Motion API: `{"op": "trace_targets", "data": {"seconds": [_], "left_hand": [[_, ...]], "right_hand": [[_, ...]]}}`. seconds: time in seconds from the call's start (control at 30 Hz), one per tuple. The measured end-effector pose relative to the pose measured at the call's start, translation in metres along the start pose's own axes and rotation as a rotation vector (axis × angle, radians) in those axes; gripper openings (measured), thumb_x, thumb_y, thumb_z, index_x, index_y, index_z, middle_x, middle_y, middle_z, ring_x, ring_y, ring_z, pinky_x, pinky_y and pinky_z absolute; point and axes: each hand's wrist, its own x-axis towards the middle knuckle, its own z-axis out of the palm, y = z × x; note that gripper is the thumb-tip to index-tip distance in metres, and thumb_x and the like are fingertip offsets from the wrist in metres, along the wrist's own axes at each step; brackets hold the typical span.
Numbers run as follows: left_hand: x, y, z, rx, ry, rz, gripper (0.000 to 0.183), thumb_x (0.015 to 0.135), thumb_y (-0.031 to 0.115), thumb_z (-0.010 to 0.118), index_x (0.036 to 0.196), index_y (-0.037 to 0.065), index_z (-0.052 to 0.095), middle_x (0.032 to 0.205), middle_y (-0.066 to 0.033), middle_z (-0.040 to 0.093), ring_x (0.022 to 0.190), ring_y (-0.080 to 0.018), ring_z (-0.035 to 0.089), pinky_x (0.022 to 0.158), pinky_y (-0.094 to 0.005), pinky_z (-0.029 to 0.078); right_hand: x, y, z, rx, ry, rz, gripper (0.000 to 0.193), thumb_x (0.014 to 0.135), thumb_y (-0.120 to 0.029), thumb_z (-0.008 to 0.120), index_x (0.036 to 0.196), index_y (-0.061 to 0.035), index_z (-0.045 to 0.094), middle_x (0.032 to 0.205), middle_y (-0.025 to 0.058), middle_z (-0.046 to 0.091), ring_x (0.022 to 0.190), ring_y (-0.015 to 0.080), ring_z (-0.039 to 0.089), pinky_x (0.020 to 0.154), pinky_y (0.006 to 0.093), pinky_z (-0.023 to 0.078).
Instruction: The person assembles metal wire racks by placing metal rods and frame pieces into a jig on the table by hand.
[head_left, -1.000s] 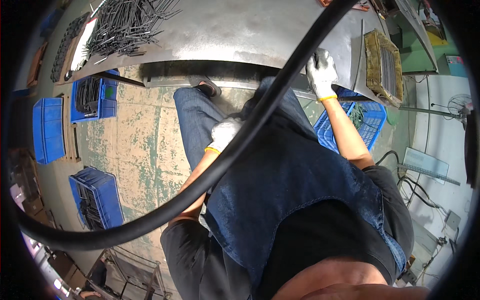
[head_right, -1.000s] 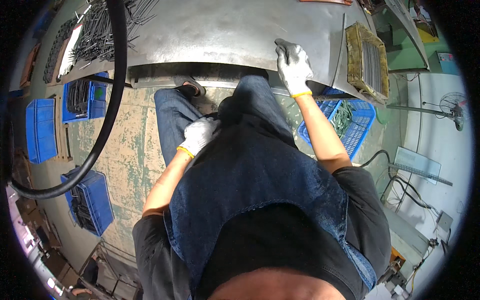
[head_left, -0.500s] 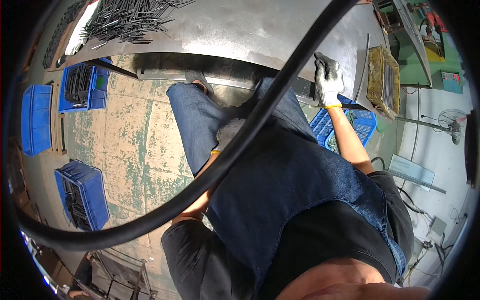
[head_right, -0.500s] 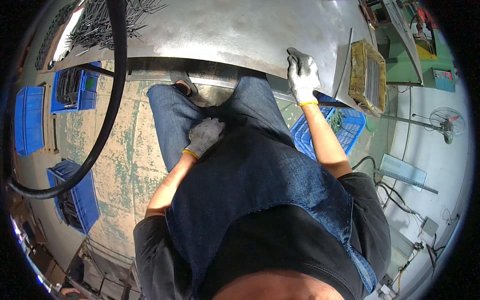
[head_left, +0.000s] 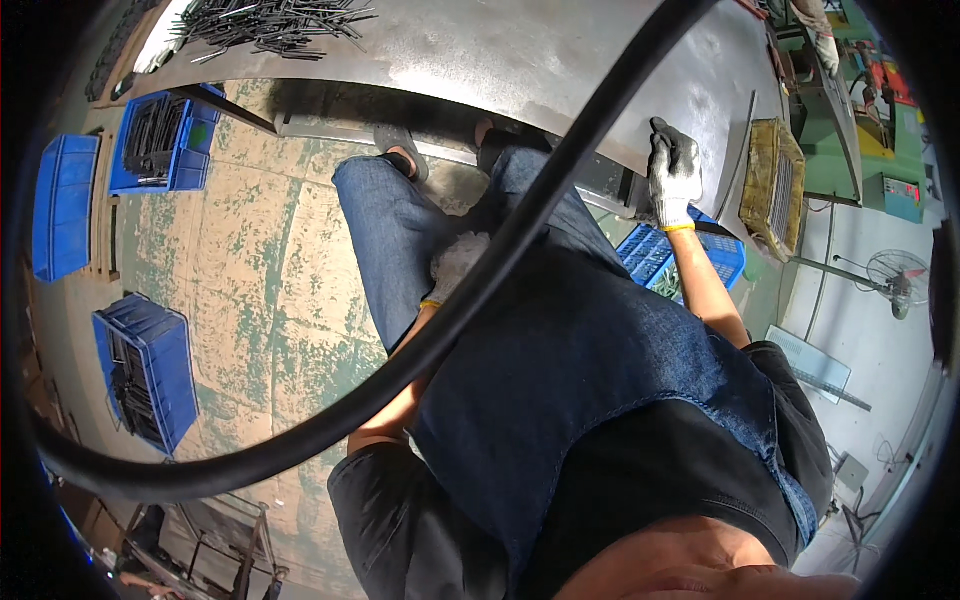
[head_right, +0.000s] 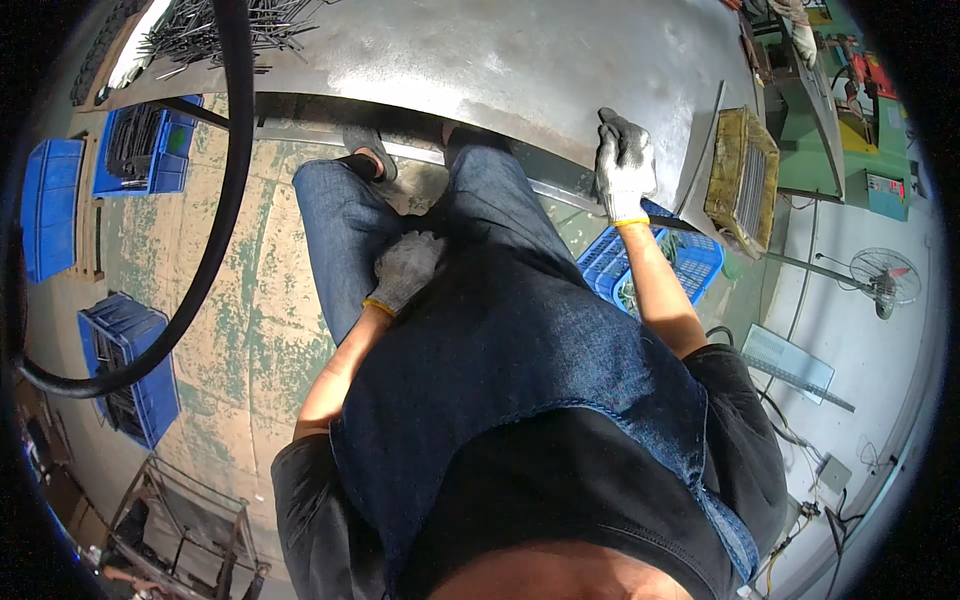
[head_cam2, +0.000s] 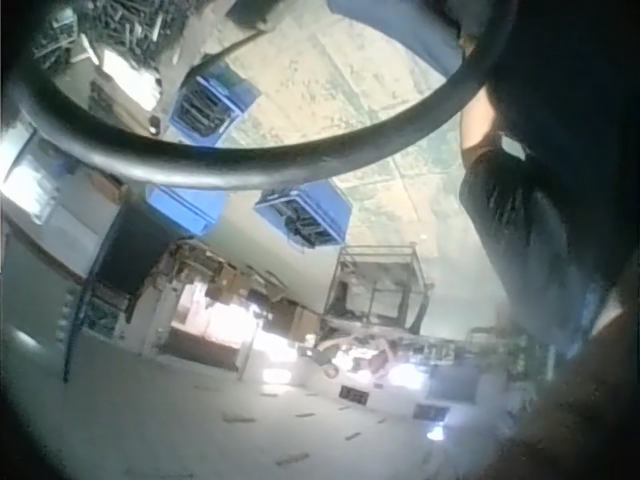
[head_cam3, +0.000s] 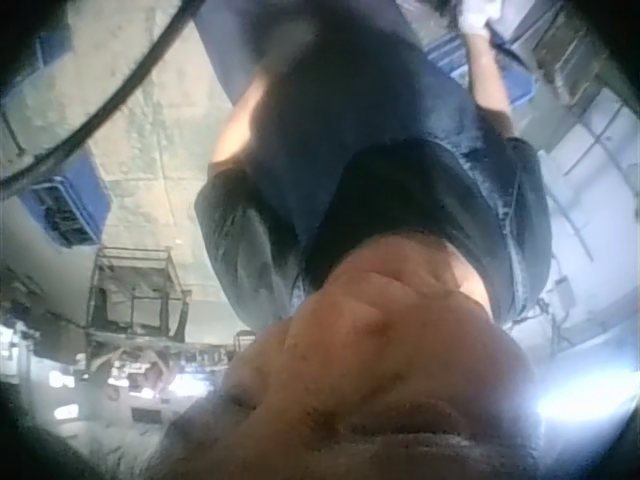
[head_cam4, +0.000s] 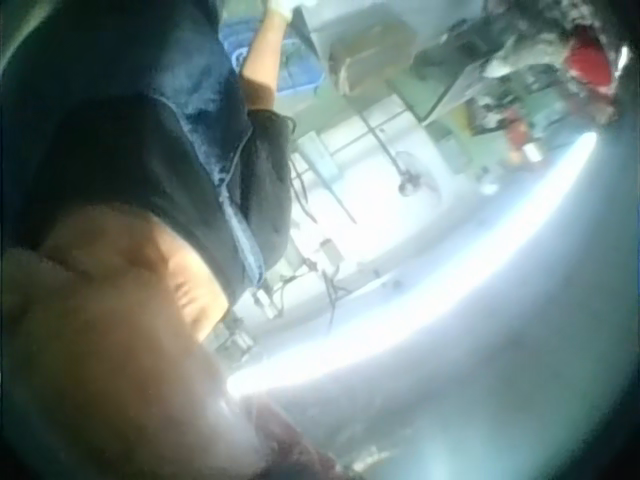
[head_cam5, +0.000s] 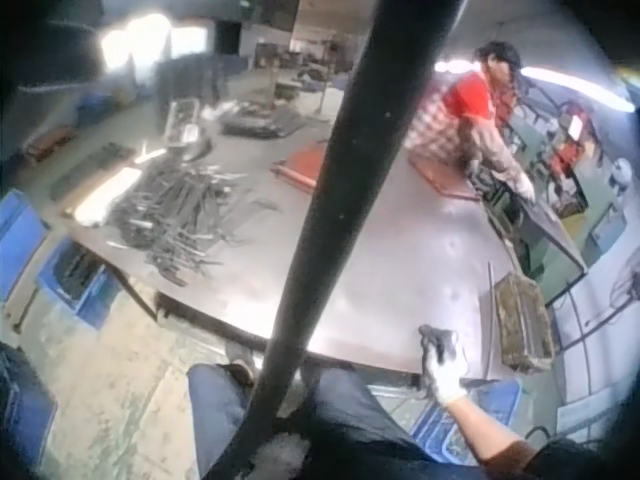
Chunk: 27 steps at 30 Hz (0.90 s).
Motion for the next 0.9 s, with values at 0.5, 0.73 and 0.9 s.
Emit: {"op": "trace_targets", "data": {"seconds": [0.5,0.73,0.9], "left_hand": [[-0.01,-0.008,0.0,0.144,0.15,0.188,0.033,0.085,0.033,0.057,0.111,0.013,0.062,0.119,-0.0135,0.06,0.114,-0.034,0.055,0.094,-0.043,0.046],[-0.012,-0.015,0.019,-0.13,0.302,0.242,0.033,0.082,0.031,0.061,0.11,0.013,0.063,0.113,-0.0132,0.062,0.108,-0.0338,0.058,0.089,-0.0425,0.048],[-0.017,-0.002,0.001,-0.333,0.178,0.236,0.037,0.086,0.034,0.059,0.113,0.01,0.062,0.116,-0.0153,0.061,0.109,-0.033,0.058,0.093,-0.0425,0.046]], "right_hand": [[-0.001,0.003,-0.002,-0.061,-0.03,-0.004,0.02,0.087,-0.014,0.059,0.105,-0.0134,0.069,0.098,0.0096,0.064,0.092,0.0256,0.061,0.081,0.0359,0.047],[0.002,0.0,-0.001,-0.125,-0.021,-0.052,0.02,0.087,-0.013,0.06,0.105,-0.0124,0.069,0.098,0.0097,0.065,0.09,0.0258,0.06,0.081,0.0355,0.048],[-0.001,0.005,-0.001,-0.019,-0.028,0.006,0.021,0.086,-0.01,0.06,0.105,-0.0108,0.069,0.098,0.01,0.065,0.089,0.0251,0.06,0.081,0.0341,0.048]]}}
